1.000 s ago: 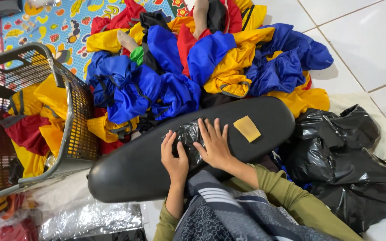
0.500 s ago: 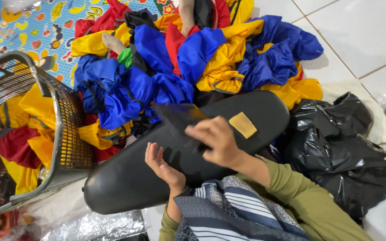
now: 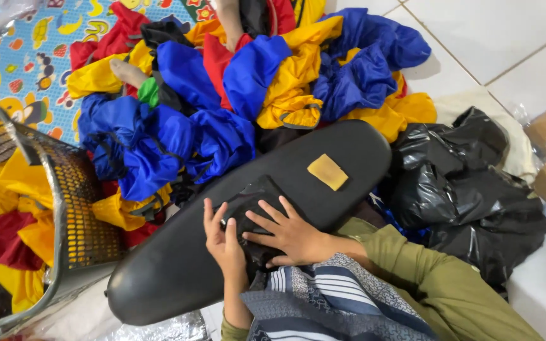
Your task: The person is folding black covers, placing them into plastic bags, and using scissors to trim excess material from blue fabric covers.
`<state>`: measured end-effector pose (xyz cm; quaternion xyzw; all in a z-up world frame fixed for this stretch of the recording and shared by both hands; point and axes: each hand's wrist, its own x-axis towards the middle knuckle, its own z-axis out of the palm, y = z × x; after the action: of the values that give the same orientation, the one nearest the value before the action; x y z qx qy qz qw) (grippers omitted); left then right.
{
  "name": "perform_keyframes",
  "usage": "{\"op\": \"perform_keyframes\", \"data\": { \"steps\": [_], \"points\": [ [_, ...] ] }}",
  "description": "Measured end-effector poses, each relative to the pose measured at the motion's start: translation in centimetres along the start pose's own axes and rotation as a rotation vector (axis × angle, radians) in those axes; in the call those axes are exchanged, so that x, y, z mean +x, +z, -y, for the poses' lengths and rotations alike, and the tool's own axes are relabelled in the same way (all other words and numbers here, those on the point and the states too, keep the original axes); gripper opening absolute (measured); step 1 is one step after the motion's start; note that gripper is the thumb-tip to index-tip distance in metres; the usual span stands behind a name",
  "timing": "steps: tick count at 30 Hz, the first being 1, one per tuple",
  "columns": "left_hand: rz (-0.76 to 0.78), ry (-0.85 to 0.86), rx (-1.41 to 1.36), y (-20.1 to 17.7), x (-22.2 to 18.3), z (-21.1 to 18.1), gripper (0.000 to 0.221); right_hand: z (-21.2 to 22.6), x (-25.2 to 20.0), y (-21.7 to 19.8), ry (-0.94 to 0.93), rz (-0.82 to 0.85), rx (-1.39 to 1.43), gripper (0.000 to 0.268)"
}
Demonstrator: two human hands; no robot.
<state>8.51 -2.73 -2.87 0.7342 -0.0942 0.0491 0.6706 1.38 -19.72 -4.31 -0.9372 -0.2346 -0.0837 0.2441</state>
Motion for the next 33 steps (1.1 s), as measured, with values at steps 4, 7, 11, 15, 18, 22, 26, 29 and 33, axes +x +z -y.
{"op": "perform_keyframes", "data": {
  "steps": [4,7,11,15,18,22,26,29,33],
  "points": [
    [0.018,0.048,0.292,0.1,-0.5,0.2,0.03,-0.7,0.3,-0.8,-0.022,0.18,0.003,0.087],
    [0.05,0.146,0.468,0.5,-0.3,0.8,0.03,-3.3,0.5,-1.4,0.047,0.098,0.389,0.066],
    [0.106,0.171,0.565,0.7,-0.5,1.4,0.034,-3.3,0.6,-2.3,0.551,-0.119,0.375,0.064],
    [0.104,0.153,0.579,1.2,-0.6,1.0,0.03,-1.3,1.3,-3.3,0.631,0.009,0.549,0.089],
    [0.078,0.269,0.538,1.3,-0.5,1.0,0.035,-1.9,1.1,-3.9,0.736,-0.288,0.951,0.114],
    [0.16,0.361,0.43,1.4,-0.6,-0.1,0.059,-4.1,-1.0,-6.6,0.86,-0.218,1.511,0.069],
    [0.149,0.379,0.415,1.7,-0.5,-0.2,0.058,-7.9,-5.6,-14.2,0.903,-0.598,1.162,0.028],
    [0.148,0.375,0.518,1.8,-0.4,1.4,0.049,-14.2,-14.0,-17.6,1.084,-0.862,0.491,0.012],
    [0.161,0.438,0.642,2.6,-0.5,1.3,0.037,-21.9,-22.9,-18.3,0.867,-1.762,1.271,0.04]
  ]
}}
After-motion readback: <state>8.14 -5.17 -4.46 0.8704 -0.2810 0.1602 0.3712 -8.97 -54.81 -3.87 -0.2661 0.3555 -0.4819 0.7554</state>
